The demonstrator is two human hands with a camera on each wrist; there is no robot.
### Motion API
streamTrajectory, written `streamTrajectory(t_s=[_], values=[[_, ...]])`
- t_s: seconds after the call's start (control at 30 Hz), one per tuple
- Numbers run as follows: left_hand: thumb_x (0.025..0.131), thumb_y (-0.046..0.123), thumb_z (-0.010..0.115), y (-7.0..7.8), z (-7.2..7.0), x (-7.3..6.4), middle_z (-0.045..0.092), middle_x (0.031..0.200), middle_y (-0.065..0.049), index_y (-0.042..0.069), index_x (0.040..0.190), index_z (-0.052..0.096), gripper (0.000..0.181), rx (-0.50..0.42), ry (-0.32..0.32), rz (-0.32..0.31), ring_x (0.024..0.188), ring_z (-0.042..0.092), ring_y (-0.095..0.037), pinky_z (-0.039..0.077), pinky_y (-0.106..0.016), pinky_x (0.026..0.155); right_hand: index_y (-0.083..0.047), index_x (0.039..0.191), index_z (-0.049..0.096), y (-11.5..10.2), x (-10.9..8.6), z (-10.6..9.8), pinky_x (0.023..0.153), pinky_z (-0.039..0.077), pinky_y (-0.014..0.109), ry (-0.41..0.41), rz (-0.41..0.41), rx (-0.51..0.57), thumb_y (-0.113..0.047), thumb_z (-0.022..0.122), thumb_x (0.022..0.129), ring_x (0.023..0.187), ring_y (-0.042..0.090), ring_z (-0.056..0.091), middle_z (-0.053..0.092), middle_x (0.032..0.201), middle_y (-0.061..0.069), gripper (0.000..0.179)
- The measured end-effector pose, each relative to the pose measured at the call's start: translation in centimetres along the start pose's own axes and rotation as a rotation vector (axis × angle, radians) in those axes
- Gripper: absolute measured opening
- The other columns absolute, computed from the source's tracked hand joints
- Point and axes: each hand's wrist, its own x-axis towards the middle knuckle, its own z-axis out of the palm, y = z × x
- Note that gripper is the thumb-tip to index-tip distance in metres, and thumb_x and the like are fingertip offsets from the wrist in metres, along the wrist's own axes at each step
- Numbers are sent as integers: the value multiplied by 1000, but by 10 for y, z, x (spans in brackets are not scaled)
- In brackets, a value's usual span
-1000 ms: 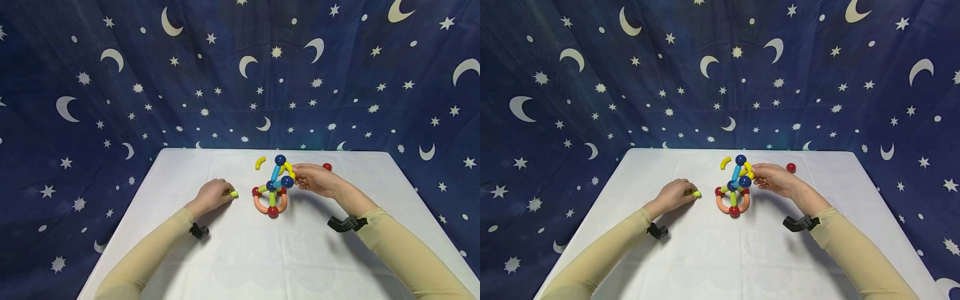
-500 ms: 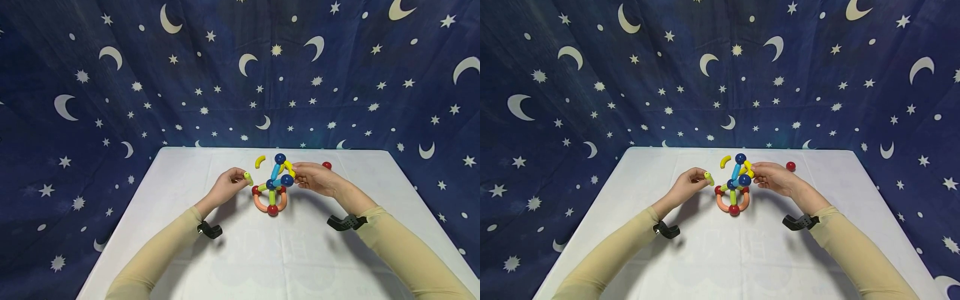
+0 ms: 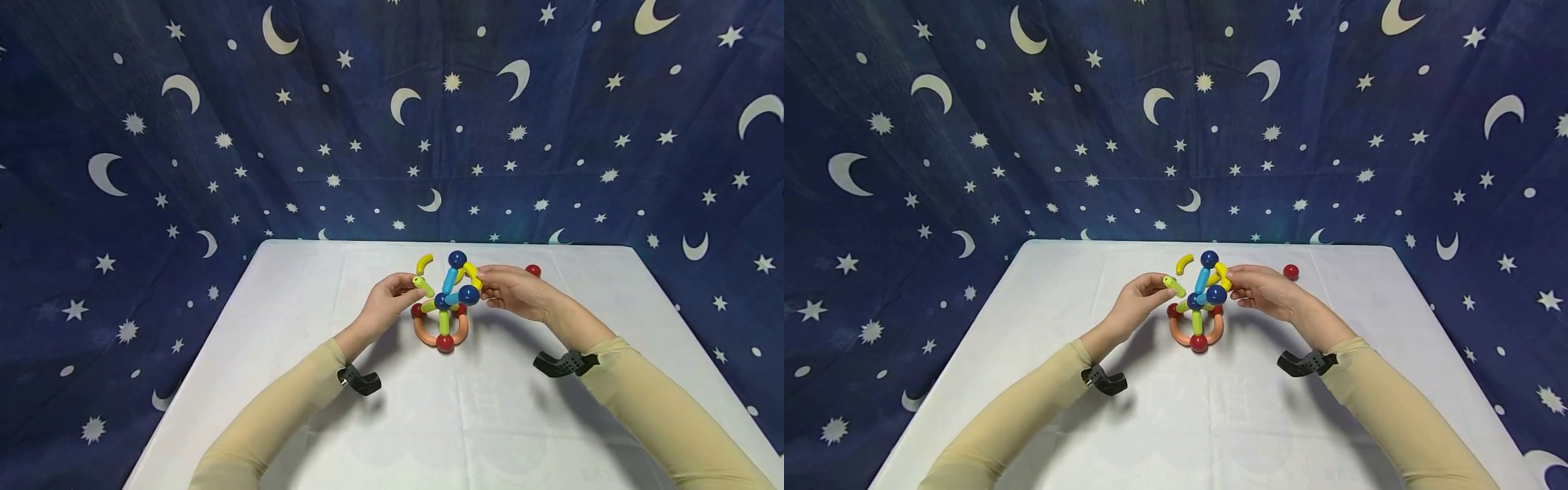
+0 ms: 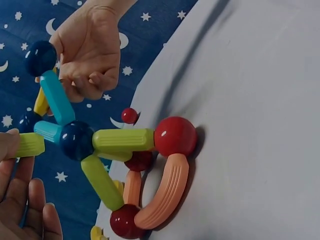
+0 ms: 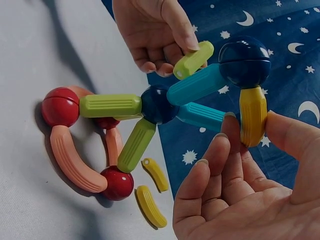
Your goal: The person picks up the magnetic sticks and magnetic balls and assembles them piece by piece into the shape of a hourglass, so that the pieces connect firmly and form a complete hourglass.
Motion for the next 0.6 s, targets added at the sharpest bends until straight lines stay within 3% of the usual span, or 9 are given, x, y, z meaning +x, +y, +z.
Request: streamTrajectory(t_s=[0.13,0.37,0.6], values=[[94,21,77,1,6,2,71,109,-6,4,120,68,33,8,2,4,97,64,-18,54,-29,86,5,144,43,0,0,0,83,52,28,-4,0,1,-32,61,104,91,20,58,66,99,4,57],[95,21,76,2,13,2,69,106,-5,4,117,68,29,-9,0,13,94,62,-17,52,-54,88,0,137,49,1,0,1,83,52,28,-3,-2,13,-30,60,105,90,20,59,66,98,4,46],[95,21,75,-4,19,4,69,106,-5,5,120,68,30,-11,-10,-24,96,64,-25,52,-60,90,0,136,48,1,0,2,82,53,28,-8,-6,24,-29,59,105,89,20,59,66,97,4,43]])
